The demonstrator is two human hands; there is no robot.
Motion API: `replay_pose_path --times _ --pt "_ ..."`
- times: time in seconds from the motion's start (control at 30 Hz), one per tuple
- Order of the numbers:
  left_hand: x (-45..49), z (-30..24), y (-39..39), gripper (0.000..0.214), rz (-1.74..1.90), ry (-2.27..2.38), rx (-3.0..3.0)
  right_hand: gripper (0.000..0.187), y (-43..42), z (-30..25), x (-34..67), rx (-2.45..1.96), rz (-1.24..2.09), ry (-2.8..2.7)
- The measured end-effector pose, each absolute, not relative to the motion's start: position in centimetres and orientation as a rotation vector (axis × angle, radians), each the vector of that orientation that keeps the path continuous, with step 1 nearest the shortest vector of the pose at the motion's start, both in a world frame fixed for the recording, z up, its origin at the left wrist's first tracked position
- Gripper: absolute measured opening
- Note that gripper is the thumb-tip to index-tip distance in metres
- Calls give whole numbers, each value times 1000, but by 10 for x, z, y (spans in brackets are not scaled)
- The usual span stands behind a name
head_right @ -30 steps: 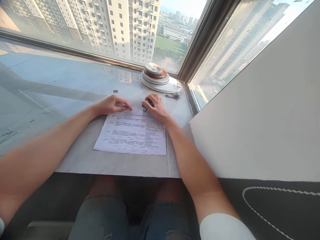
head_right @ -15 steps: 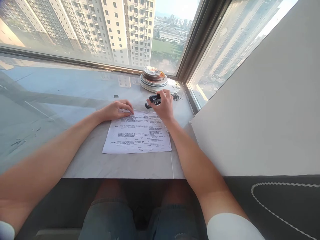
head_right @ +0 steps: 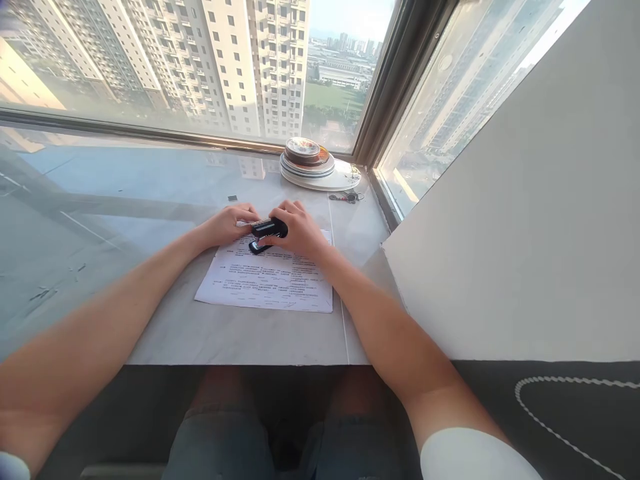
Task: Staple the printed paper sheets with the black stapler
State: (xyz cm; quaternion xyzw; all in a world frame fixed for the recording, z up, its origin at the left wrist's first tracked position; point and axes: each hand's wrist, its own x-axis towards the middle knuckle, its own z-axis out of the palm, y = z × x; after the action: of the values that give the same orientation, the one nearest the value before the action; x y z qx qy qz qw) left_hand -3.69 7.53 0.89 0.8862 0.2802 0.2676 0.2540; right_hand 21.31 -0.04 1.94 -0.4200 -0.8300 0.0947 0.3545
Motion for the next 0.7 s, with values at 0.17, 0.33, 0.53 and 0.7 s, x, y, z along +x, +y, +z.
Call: replay_pose_path --times 0.17,0.33,0.53,0.7 --pt "-39 10 73 26 664 793 2356 37 10 22 240 -935 472 -2154" --pt "-40 8 77 24 664 820 2373 27 6 27 246 -879 502 -2069" --pt "-37 9 77 27 674 823 2354 32 3 29 247 -904 641 -2019" --pt "-36 12 75 26 693 800 2372 32 5 30 252 -930 923 -1918"
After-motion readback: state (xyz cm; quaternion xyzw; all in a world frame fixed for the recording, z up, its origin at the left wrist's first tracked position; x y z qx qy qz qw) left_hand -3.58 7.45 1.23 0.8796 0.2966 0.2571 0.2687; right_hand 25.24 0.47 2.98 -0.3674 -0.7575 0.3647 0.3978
